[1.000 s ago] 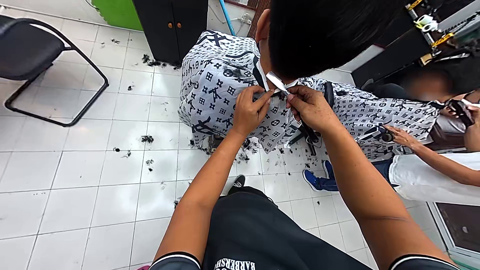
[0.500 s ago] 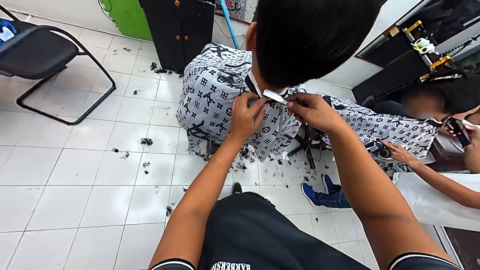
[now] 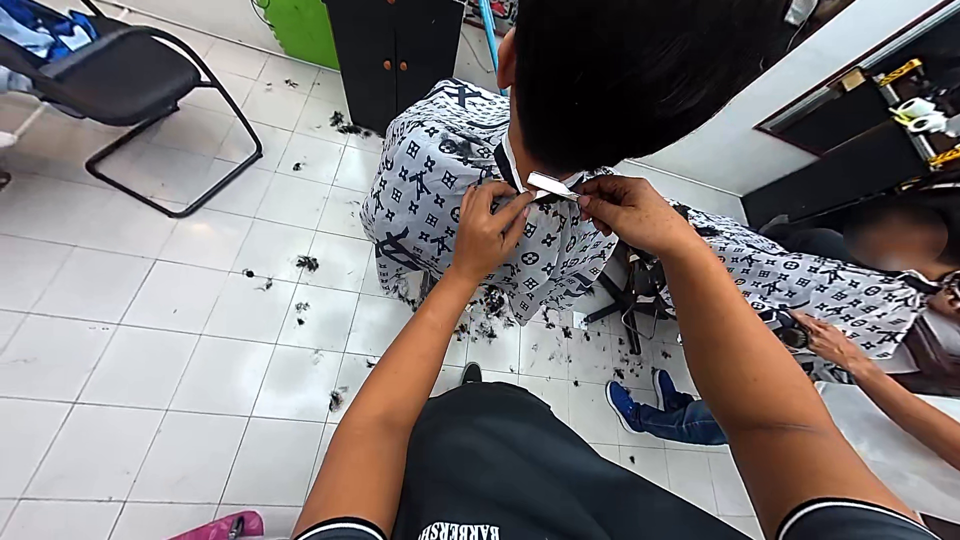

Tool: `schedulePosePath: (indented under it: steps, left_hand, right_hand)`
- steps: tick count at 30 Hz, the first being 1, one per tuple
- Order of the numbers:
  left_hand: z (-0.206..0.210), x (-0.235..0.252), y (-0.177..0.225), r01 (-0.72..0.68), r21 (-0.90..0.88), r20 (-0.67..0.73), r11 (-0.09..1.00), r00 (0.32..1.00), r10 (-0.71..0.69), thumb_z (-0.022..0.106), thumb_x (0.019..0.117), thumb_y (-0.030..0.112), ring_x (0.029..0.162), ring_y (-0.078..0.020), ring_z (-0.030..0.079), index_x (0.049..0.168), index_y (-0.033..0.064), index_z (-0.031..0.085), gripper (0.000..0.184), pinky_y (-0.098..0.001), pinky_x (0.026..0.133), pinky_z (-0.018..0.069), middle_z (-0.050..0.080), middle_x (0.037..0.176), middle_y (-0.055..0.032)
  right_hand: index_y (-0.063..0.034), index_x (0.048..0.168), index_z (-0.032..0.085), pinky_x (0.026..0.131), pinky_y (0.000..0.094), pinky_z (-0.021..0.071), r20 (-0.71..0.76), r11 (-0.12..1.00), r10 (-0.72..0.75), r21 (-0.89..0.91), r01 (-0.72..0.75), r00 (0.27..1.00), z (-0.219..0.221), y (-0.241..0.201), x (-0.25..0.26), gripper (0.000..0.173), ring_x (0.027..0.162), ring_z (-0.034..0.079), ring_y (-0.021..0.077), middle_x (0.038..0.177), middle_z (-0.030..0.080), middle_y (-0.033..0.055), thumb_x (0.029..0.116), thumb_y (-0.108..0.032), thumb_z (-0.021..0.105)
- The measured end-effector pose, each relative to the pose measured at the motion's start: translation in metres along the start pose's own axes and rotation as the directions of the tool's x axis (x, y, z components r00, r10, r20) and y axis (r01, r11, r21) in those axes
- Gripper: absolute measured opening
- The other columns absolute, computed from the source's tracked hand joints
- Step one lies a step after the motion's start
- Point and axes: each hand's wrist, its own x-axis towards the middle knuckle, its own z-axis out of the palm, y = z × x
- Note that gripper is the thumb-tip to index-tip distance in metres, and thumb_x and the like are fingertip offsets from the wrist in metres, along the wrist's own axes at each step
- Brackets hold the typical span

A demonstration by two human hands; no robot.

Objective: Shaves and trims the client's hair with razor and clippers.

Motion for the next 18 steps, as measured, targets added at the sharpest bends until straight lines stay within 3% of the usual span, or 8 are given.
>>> schedulePosePath:
  steps: [9,12,16,18]
  left_hand:
    - [-0.001,0.0,0.002,-0.002,0.021,0.003,1.0,1.0,0.002,0.065,0.0985,0.021,0.108,-0.0311,0.063,0.115,0.0143,0.079,0.023,-0.0507,0.101,0.0442,0.069,0.109,-0.0168]
    - [-0.001,0.002,0.003,-0.009,0.018,-0.004,1.0,1.0,0.009,0.065,0.0983,0.021,0.108,-0.0316,0.063,0.114,0.0125,0.079,0.023,-0.0472,0.099,0.0466,0.069,0.108,-0.0179]
    - [0.002,0.009,0.01,-0.056,0.054,-0.014,0.997,0.998,0.057,0.068,0.0973,0.021,0.109,-0.0305,0.066,0.107,0.0061,0.079,0.021,-0.0431,0.095,0.0518,0.072,0.113,-0.0163]
    - [0.007,0.013,0.018,-0.055,0.074,0.004,0.996,0.999,0.055,0.068,0.0947,0.017,0.107,-0.0301,0.068,0.111,0.0041,0.077,0.022,-0.0426,0.092,0.0536,0.072,0.115,-0.0162]
  right_hand:
    - [-0.0053,0.117,0.066,0.056,0.0168,0.0473,-0.02,0.998,-0.061,0.01,0.062,0.998,-0.005,0.008,0.002,0.02,0.061,0.055,-0.0001,0.083,0.065,-0.0022,0.1048,-0.017,0.054]
    - [-0.0052,0.115,0.066,0.056,0.0164,0.0483,-0.032,0.994,-0.104,0.032,0.105,0.994,-0.005,0.012,0.002,0.021,0.061,0.056,-0.0009,0.082,0.065,-0.0035,0.1047,-0.019,0.054]
    - [-0.0033,0.112,0.069,0.057,0.0153,0.0481,0.053,0.976,-0.217,0.015,0.216,0.975,-0.01,0.02,-0.005,0.022,0.061,0.056,-0.0027,0.081,0.066,-0.0045,0.1035,-0.019,0.055]
    - [-0.0037,0.11,0.07,0.059,0.0153,0.0489,0.123,0.962,-0.274,0.016,0.274,0.954,-0.017,0.03,-0.011,0.023,0.063,0.057,-0.0031,0.081,0.067,-0.0052,0.1033,-0.019,0.055]
